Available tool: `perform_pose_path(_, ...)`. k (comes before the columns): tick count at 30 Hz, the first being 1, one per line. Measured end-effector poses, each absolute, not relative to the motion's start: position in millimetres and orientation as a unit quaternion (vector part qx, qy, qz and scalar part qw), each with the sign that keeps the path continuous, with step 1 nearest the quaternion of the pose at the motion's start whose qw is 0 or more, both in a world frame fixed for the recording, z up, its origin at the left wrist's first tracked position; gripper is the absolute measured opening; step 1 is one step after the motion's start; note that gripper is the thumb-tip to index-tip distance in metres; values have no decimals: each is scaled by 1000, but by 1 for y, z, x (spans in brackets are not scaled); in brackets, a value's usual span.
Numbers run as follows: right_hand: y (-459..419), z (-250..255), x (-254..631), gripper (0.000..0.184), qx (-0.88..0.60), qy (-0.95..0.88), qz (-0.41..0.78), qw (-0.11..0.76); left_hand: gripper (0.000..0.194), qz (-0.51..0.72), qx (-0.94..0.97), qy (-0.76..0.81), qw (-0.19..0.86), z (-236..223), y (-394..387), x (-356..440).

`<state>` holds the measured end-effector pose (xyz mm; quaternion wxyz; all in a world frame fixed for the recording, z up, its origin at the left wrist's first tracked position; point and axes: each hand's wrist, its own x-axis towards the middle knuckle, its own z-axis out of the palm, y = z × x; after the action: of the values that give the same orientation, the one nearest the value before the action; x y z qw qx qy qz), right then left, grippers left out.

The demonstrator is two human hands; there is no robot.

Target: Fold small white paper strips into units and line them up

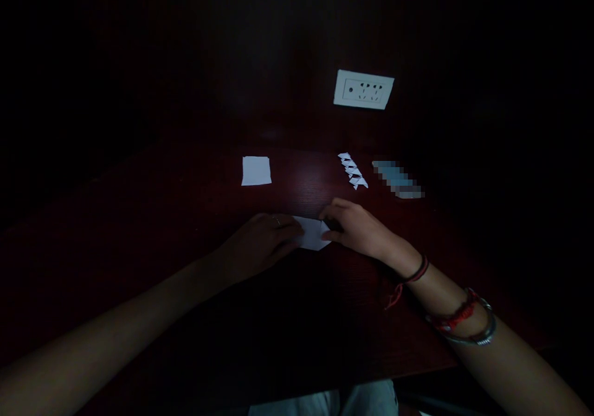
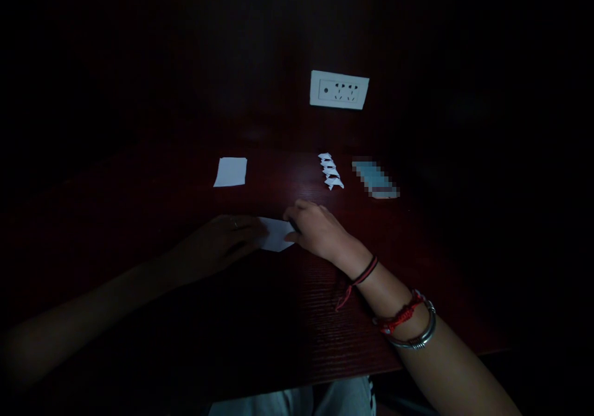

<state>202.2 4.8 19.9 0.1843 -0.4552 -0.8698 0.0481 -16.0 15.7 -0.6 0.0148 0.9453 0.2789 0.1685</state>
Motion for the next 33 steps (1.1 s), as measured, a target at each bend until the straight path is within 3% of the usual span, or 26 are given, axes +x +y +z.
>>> perform_pose_path(10, 10, 11, 198, 48, -421, -879, 95, 203, 48, 236, 873, 427, 1, -11, 28, -18)
perform_pose_path(23, 10, 10, 189, 47, -415, -857, 146, 269, 55, 268, 850, 443, 99, -6, 16, -10)
perform_pose_path(33, 8, 8, 187, 43, -392, -872, 141, 258, 53, 272, 830, 464, 147, 1, 15, -10)
